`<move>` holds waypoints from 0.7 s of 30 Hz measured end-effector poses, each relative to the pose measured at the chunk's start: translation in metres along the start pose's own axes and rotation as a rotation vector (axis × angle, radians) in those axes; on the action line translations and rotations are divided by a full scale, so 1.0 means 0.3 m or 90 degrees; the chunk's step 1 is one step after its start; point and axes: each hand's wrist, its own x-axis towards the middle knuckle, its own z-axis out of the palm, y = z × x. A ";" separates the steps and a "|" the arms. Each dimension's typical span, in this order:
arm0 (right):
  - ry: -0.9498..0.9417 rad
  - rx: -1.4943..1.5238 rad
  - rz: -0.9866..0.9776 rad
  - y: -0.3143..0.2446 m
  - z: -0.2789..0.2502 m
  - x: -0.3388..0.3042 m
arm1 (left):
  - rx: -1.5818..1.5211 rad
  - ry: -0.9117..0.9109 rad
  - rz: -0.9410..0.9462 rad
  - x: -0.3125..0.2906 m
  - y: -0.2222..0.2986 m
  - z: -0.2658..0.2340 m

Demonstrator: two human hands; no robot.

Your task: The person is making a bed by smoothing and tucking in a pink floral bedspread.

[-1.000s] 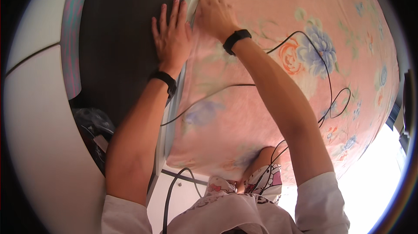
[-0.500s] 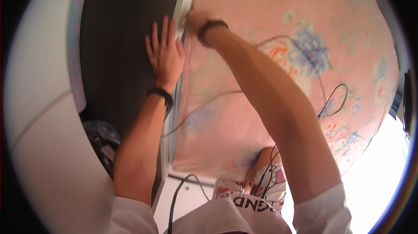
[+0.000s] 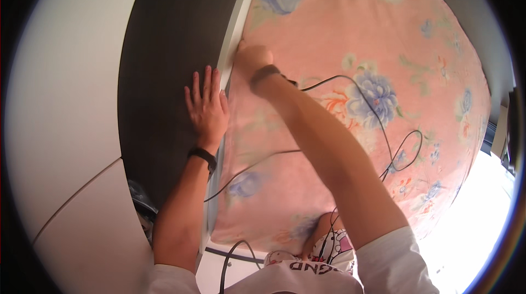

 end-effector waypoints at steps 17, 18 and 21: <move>-0.020 0.238 -0.111 -0.174 0.145 -0.396 | 0.020 -0.044 -0.033 -0.060 -0.068 -0.022; -0.009 0.302 -0.106 -0.148 0.121 -0.456 | 0.015 -0.034 -0.026 -0.056 -0.055 -0.022; 0.025 0.395 -0.041 -0.074 0.074 -0.777 | 0.005 -0.007 0.003 -0.030 -0.014 -0.031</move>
